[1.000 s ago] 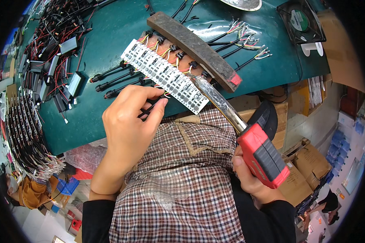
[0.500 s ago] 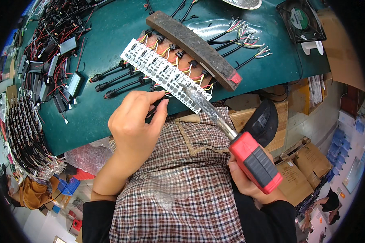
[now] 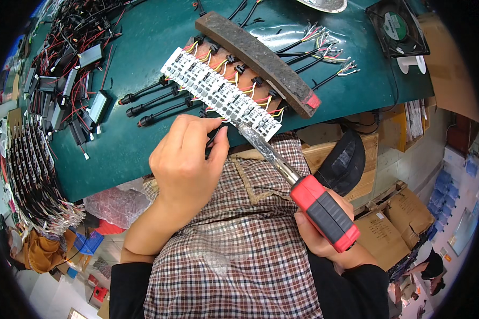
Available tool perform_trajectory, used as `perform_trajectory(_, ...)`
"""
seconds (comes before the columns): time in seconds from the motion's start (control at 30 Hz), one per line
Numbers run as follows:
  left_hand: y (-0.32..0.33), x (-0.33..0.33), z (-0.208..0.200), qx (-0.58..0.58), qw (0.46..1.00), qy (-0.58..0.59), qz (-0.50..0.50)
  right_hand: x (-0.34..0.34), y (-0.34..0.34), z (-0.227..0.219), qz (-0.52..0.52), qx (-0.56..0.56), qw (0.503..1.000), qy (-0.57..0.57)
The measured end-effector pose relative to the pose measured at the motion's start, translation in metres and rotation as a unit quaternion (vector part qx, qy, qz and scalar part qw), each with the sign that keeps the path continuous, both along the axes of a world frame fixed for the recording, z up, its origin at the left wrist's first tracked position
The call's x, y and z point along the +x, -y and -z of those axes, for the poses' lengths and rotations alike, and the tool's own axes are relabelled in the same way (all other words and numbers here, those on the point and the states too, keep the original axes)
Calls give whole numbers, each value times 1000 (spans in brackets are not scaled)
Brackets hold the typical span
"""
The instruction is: The person handles a water bottle lid and sets it aside, then solders wires onto circuit boards using a soldering iron.
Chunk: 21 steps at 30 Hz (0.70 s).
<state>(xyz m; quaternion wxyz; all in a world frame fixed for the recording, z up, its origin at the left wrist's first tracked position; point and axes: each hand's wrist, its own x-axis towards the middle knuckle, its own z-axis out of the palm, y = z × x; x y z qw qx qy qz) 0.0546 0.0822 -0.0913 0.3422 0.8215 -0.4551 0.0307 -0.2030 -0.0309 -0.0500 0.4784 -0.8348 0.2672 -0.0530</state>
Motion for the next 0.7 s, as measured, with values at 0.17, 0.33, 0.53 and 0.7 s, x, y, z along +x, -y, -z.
perform_trajectory(0.17, 1, -3, -1, 16, 1000, 15, -7, 0, -1, 1, 5, 11, 1000, -9)
perform_trajectory(0.33, 1, -4, 1, 23, 1000, 16, -8, 4, -1, 0, -11, -12, 1000, -8)
perform_trajectory(0.53, 5, -2, 10, -9, 997, 77, -10, 9, -6, -4, 47, 28, 998, -8)
perform_trajectory(0.7, 4, -3, 9, -4, 997, 82, -10, 9, -4, -8, 23, 25, 999, -42)
